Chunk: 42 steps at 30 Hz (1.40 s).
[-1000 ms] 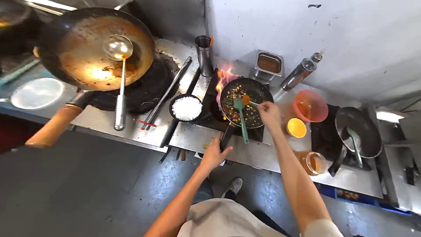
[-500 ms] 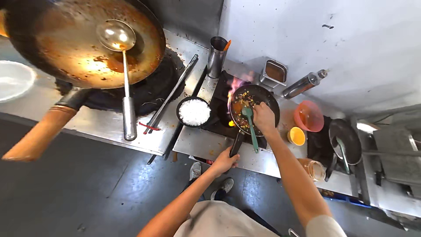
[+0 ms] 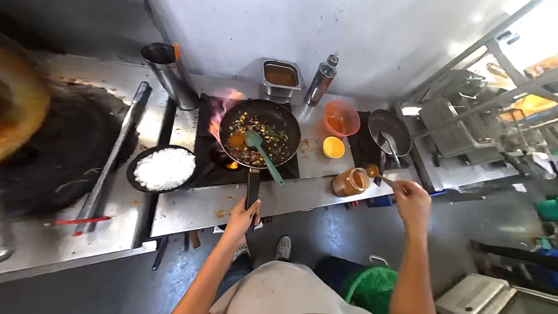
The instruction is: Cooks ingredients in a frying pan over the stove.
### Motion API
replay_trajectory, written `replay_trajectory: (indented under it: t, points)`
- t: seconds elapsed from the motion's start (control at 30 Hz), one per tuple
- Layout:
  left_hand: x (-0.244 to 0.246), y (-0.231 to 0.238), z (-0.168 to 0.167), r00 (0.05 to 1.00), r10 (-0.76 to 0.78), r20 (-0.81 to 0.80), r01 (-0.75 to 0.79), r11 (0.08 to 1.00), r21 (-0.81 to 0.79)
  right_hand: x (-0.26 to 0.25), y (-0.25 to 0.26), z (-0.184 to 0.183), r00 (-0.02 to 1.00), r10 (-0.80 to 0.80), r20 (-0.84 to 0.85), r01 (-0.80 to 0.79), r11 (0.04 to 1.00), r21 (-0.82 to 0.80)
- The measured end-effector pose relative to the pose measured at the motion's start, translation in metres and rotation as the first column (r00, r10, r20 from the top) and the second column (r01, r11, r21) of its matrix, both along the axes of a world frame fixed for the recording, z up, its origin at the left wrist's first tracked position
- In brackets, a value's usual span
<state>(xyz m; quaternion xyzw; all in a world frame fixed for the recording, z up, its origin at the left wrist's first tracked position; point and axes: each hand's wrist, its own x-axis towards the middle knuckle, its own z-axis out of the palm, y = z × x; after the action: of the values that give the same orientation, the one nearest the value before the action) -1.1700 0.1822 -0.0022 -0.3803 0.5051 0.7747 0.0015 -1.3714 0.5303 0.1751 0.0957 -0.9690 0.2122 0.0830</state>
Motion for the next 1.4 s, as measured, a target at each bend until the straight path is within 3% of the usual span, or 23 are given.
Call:
replay_trajectory:
  t: [0.1, 0.17, 0.27, 0.37, 0.47, 0.53, 0.63, 0.73, 0.83, 0.97, 1.1, 1.2, 1.3, 1.4]
  points:
    - [-0.006, 0.007, 0.005, 0.999, 0.017, 0.045, -0.017, 1.000, -0.010, -0.030, 0.011, -0.042, 0.979, 0.058, 0.193, -0.065, 0.998, 0.028]
    - [-0.008, 0.010, 0.007, 0.996, 0.022, 0.085, -0.021, 1.000, -0.018, -0.049, 0.007, -0.073, 0.965, 0.115, 0.234, -0.114, 0.993, -0.018]
    - [-0.007, 0.011, 0.007, 0.993, 0.036, 0.109, -0.033, 0.999, -0.028, -0.058, 0.014, -0.106, 0.972, 0.119, 0.204, -0.091, 0.986, -0.143]
    - [-0.005, 0.011, 0.005, 0.992, 0.073, 0.108, -0.067, 0.996, -0.055, -0.054, 0.032, -0.115, 0.998, 0.021, 0.066, -0.007, 0.980, -0.199]
    - [-0.006, 0.011, 0.004, 0.992, 0.072, 0.108, -0.069, 0.997, -0.030, -0.042, 0.013, -0.096, 0.997, -0.016, -0.070, 0.001, 0.977, -0.211]
    - [-0.005, 0.002, 0.007, 0.994, 0.031, 0.101, -0.034, 0.999, 0.030, -0.028, -0.058, -0.080, 0.981, 0.178, -0.075, -0.191, 0.955, -0.228]
    - [-0.014, -0.011, 0.005, 0.997, -0.053, 0.053, 0.047, 0.992, 0.120, 0.004, -0.198, -0.076, 0.805, 0.515, 0.296, -0.516, 0.853, -0.079]
    - [-0.019, -0.019, -0.003, 0.999, -0.045, -0.002, 0.045, 0.983, 0.180, 0.023, -0.278, -0.096, 0.673, 0.442, 0.593, -0.628, 0.765, 0.143]
    - [-0.016, -0.013, -0.008, 0.999, -0.016, -0.034, 0.023, 0.975, 0.222, 0.019, -0.292, -0.104, 0.695, 0.401, 0.597, -0.645, 0.714, 0.272]
    - [-0.007, 0.021, 0.021, 0.999, -0.002, 0.049, -0.010, 0.968, 0.251, -0.005, -0.336, -0.075, 0.755, 0.438, 0.489, -0.645, 0.631, 0.431]
    - [-0.026, -0.008, 0.009, 0.997, -0.071, 0.043, 0.062, 0.983, 0.172, -0.045, -0.368, -0.027, 0.595, 0.576, 0.561, -0.804, 0.415, 0.426]
    - [-0.014, 0.020, 0.008, 0.999, -0.018, 0.034, 0.009, 0.970, 0.244, -0.036, -0.352, 0.014, 0.555, 0.540, 0.633, -0.826, 0.262, 0.500]
    - [-0.001, 0.047, 0.035, 0.998, 0.028, 0.054, -0.046, 0.934, 0.354, -0.026, -0.351, 0.017, 0.653, 0.462, 0.601, -0.745, 0.248, 0.619]
    - [-0.023, 0.025, 0.014, 0.998, 0.020, 0.057, -0.035, 0.965, 0.260, -0.031, -0.347, -0.005, 0.624, 0.523, 0.581, -0.767, 0.268, 0.583]
